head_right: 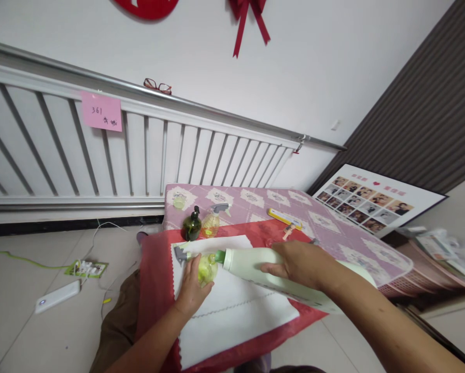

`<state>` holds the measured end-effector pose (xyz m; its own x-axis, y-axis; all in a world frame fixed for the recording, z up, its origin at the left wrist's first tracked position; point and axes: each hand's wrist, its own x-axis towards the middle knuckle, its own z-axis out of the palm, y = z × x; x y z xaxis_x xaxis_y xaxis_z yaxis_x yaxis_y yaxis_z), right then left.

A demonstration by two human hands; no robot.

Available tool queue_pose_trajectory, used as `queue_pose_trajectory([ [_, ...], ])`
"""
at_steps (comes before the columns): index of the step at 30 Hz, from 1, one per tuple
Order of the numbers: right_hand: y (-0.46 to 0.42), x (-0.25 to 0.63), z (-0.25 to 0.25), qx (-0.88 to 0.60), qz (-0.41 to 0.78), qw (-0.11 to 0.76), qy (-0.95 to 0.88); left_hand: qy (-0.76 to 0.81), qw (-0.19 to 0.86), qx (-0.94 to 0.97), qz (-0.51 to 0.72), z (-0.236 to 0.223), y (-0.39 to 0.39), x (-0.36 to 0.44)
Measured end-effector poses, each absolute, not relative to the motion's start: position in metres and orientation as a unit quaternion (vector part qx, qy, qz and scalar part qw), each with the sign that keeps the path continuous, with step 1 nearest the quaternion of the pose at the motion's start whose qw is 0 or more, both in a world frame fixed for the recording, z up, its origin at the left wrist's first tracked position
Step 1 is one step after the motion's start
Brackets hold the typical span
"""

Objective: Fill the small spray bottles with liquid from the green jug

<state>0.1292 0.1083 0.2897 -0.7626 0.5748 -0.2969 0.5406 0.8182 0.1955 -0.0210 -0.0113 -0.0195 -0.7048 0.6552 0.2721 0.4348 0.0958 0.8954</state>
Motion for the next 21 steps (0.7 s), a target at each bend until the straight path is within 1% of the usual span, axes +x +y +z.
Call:
queue_pose_trajectory([
  [21, 0.1093, 0.1306, 0.2887, 0.296, 0.052, 0.174, 0.938, 0.732, 0.095, 0.372, 0.562, -0.0209, -0.0106, -0.0216],
])
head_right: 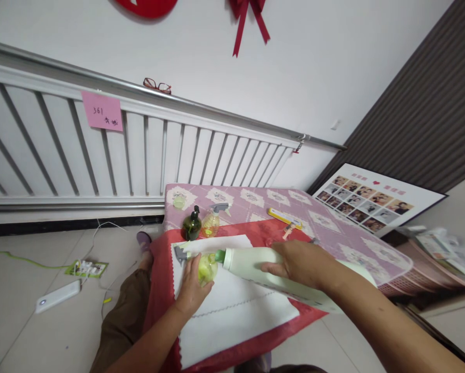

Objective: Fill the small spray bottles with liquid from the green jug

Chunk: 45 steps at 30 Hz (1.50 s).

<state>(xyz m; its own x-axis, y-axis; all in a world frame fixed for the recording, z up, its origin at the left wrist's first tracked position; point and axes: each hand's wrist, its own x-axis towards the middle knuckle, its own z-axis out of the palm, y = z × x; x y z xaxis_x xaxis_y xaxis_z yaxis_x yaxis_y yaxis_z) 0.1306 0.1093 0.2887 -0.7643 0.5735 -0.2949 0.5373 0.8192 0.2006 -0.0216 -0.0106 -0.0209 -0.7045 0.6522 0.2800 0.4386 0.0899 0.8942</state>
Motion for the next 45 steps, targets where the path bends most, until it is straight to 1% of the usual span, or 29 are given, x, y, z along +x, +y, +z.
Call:
queue_pose_trajectory([
  [12, 0.1085, 0.1286, 0.2882, 0.298, 0.049, 0.182, 0.936, 0.732, 0.087, 0.376, 0.561, -0.0207, -0.011, -0.0221],
  [26, 0.1103, 0.131, 0.2877, 0.295, 0.042, 0.164, 0.94, 0.732, 0.087, 0.376, 0.561, -0.0217, -0.01, -0.022],
  [45, 0.1084, 0.1299, 0.2895, 0.298, 0.056, 0.183, 0.935, 0.731, 0.087, 0.376, 0.563, -0.022, -0.0102, -0.0217],
])
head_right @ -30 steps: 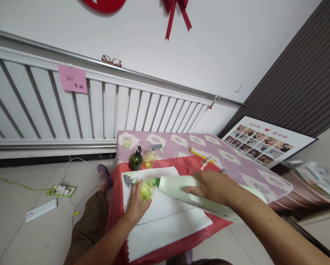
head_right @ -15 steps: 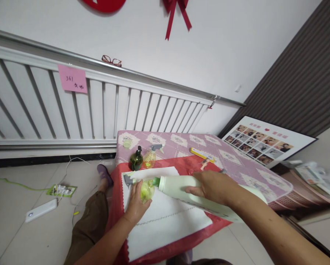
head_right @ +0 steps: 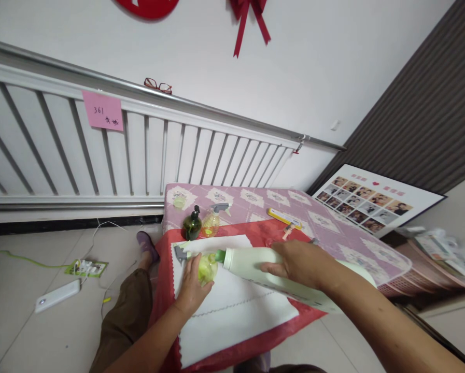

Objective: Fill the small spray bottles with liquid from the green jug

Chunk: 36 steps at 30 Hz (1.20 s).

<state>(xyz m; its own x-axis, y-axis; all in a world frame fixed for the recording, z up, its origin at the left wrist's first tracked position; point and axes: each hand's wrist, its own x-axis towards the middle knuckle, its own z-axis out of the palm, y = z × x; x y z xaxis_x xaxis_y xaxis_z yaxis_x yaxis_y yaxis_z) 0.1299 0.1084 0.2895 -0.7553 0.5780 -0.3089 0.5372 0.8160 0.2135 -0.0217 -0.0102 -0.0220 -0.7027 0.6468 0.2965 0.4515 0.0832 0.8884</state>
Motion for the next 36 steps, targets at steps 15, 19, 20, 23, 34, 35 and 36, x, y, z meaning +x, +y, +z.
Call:
queue_pose_trajectory([
  [15, 0.1082, 0.1298, 0.2894, 0.297, 0.057, 0.184, 0.935, 0.736, 0.1, 0.376, 0.554, -0.0189, -0.0117, -0.022],
  [19, 0.1094, 0.1299, 0.2887, 0.296, 0.054, 0.181, 0.936, 0.737, 0.104, 0.375, 0.553, -0.0192, -0.0113, -0.0221],
  [20, 0.1101, 0.1302, 0.2882, 0.297, 0.055, 0.18, 0.936, 0.737, 0.105, 0.376, 0.552, -0.0193, -0.0111, -0.0222],
  [23, 0.1125, 0.1313, 0.2866, 0.296, 0.059, 0.18, 0.936, 0.737, 0.109, 0.376, 0.551, -0.0191, -0.0107, -0.0226],
  [34, 0.1112, 0.131, 0.2869, 0.291, 0.06, 0.176, 0.939, 0.734, 0.088, 0.373, 0.56, -0.0206, -0.0113, -0.0207],
  [35, 0.1112, 0.1308, 0.2868, 0.291, 0.061, 0.177, 0.938, 0.734, 0.087, 0.374, 0.561, -0.0206, -0.0114, -0.0207],
  [36, 0.1113, 0.1306, 0.2867, 0.29, 0.062, 0.177, 0.938, 0.733, 0.088, 0.375, 0.56, -0.0204, -0.0115, -0.0208],
])
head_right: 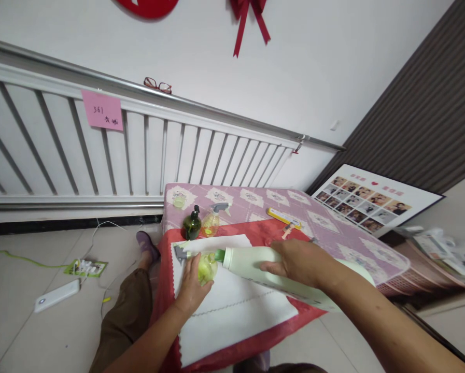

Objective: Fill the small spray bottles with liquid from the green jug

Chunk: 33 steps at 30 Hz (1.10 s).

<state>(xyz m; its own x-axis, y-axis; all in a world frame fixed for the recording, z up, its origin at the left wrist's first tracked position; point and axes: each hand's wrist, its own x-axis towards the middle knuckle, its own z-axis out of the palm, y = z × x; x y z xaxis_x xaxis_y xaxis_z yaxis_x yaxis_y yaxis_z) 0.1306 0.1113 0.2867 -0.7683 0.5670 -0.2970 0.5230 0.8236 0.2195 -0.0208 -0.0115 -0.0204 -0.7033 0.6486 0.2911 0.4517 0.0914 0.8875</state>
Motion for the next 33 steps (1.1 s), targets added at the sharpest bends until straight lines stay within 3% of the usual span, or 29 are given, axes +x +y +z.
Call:
queue_pose_trajectory([
  [33, 0.1092, 0.1306, 0.2868, 0.295, 0.063, 0.182, 0.936, 0.741, 0.102, 0.378, 0.546, -0.0206, -0.0113, -0.0224],
])
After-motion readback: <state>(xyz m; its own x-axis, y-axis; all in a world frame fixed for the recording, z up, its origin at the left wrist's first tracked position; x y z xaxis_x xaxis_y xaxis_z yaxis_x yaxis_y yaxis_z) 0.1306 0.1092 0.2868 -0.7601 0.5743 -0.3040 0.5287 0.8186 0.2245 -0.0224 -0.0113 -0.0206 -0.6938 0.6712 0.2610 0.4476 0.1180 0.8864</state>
